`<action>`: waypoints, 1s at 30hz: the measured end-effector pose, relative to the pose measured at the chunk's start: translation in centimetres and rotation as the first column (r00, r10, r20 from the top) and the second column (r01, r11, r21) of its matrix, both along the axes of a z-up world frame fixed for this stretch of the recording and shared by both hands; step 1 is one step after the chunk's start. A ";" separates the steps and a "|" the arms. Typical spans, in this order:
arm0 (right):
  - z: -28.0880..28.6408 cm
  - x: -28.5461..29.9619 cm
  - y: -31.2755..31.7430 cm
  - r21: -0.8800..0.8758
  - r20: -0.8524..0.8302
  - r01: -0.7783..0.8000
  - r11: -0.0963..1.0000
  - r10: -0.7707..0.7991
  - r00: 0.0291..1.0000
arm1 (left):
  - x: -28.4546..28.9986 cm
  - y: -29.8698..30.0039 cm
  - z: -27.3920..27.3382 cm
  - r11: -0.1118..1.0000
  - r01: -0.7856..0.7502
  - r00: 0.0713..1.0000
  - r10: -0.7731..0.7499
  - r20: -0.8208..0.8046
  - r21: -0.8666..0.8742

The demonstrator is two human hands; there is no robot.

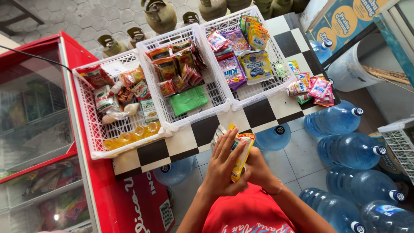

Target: The person wipes individual snack packets with a cloth and places them into white plastic baskets on a checkered counter. The person handles packets one at a time, wiping each before stacking them in the baskets.

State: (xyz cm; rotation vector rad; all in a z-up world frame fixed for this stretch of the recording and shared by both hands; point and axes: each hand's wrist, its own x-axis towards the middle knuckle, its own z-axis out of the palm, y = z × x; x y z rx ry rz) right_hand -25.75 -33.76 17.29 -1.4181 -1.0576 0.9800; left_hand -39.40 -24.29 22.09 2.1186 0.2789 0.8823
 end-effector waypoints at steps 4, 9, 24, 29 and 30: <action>2.3 -0.2 -0.5 0.058 -0.590 0.090 0.994 -0.039 0.806 | 0.3 -0.5 -0.1 0.997 -0.072 0.993 0.075 0.089 -0.039; 6.2 1.0 0.3 0.033 -0.588 0.321 0.946 -0.241 0.772 | 0.5 -1.2 -2.2 0.989 -0.004 0.996 0.017 0.086 -0.150; -23.3 13.8 5.6 -0.452 0.231 0.445 0.773 -0.380 0.896 | 0.7 2.2 -6.8 -0.028 0.145 0.911 0.393 0.122 -0.989; -27.7 15.5 9.1 -0.314 0.446 0.599 0.737 -0.442 0.778 | 3.4 2.2 -8.8 -0.027 0.244 0.897 0.387 0.215 -0.970; -28.2 15.6 9.3 -0.347 0.382 0.514 0.785 -0.382 0.841 | 4.2 2.3 -9.2 -0.012 0.219 0.902 0.384 0.198 -0.976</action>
